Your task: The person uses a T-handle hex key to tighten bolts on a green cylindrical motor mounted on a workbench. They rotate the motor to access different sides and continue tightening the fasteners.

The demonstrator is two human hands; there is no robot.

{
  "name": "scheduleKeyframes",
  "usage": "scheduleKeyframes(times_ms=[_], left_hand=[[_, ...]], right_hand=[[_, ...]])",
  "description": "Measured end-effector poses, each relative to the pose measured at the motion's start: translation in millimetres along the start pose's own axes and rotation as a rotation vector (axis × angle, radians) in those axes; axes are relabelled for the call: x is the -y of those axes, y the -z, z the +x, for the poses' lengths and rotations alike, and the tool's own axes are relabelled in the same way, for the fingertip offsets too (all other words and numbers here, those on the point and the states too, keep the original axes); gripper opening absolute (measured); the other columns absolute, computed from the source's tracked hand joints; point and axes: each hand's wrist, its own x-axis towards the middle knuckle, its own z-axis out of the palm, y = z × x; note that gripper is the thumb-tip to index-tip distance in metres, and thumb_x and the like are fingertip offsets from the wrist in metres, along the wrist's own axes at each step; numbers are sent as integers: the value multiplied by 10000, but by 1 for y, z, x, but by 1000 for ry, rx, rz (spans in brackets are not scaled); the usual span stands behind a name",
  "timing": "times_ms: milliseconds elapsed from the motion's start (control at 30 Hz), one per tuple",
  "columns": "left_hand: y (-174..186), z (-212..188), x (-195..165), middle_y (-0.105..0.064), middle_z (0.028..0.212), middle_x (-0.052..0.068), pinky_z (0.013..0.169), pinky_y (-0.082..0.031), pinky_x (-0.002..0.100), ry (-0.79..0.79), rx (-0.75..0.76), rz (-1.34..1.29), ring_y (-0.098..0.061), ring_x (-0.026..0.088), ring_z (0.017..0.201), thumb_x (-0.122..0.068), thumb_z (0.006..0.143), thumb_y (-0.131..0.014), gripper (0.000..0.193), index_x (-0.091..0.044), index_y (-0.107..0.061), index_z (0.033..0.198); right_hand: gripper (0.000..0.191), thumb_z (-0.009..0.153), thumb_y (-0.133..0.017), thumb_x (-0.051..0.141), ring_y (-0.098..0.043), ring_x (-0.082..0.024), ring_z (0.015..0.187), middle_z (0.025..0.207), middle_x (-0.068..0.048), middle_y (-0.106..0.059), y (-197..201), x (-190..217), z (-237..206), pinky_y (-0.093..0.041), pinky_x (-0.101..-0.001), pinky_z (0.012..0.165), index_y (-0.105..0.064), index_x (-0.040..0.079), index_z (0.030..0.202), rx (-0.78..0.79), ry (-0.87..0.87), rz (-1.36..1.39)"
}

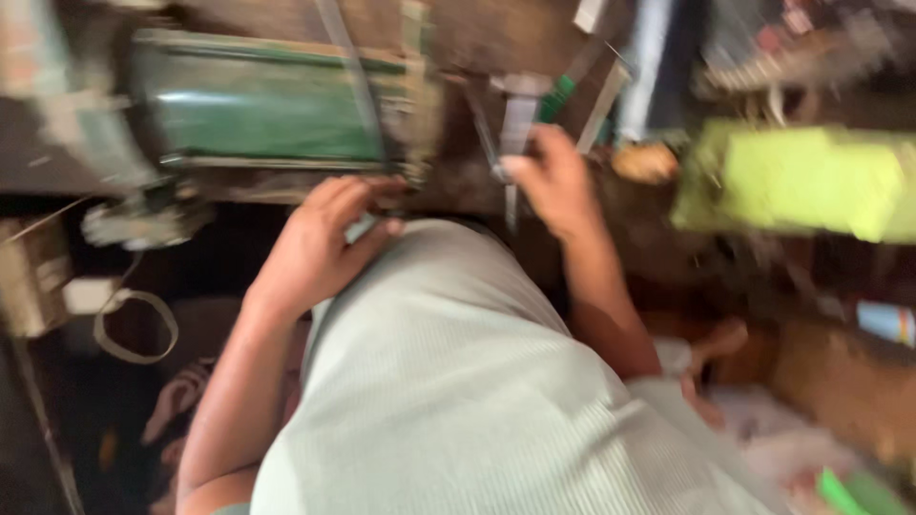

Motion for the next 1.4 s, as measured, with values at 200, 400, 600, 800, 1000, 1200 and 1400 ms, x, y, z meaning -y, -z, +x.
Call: scheduleKeyframes(times_ms=[200,400,600,800,1000,1200,1400], left_hand=[[-48,26,-3,-681,1177,140,991,-505,344,141,-91,-363,-670,242,1084,-197,1075,-547,341,64,-590,1290],[-42,1,25,-699,1025,105,816,-553,306,261,-273,-689,-679,180,876,-282,1212,-472,288,-10,-566,1211],[-24,-28,42,-603,820,87,595,-461,275,387,-560,-903,-556,157,637,-234,1256,-471,220,-33,-536,1194],[8,-38,44,-688,1028,110,777,-560,308,376,-736,-1000,-661,174,859,-63,1109,-506,190,-51,-490,1299],[35,-52,65,-748,1069,108,686,-498,249,228,-738,-633,-671,126,813,-136,1183,-483,160,-44,-486,1314],[45,-56,72,-619,870,1,640,-437,217,232,-723,-637,-527,61,728,-167,1179,-469,245,-26,-608,1324],[48,-48,68,-607,857,-32,655,-450,209,232,-665,-639,-488,40,702,-172,1162,-431,293,-34,-601,1357]], right_hand=[[300,968,-750,122,-719,-264,1109,1185,-110,-695,-44,58,-10,-592,-375,948,-644,47,1238,307,420,-61],[133,1026,-727,201,-747,-264,976,1095,-77,-722,-16,26,-3,-602,-384,853,-706,91,1098,110,392,-400],[334,931,-786,303,-651,-407,947,1074,-199,-609,49,-68,-6,-544,-488,776,-652,81,1141,-336,168,-1020],[553,743,-869,419,-648,-435,927,1058,-199,-622,71,-98,-3,-532,-525,743,-690,123,1174,29,7,-1047],[288,870,-794,309,-655,-411,950,999,-174,-658,59,-103,-5,-533,-517,808,-697,67,992,-110,94,-1094],[404,1161,-568,399,-606,-301,765,835,-100,-629,52,-59,-14,-477,-432,680,-633,52,965,-396,42,-484],[416,1220,-454,382,-521,-142,697,818,-41,-526,63,12,-31,-472,-302,647,-465,77,938,-306,-43,347]])
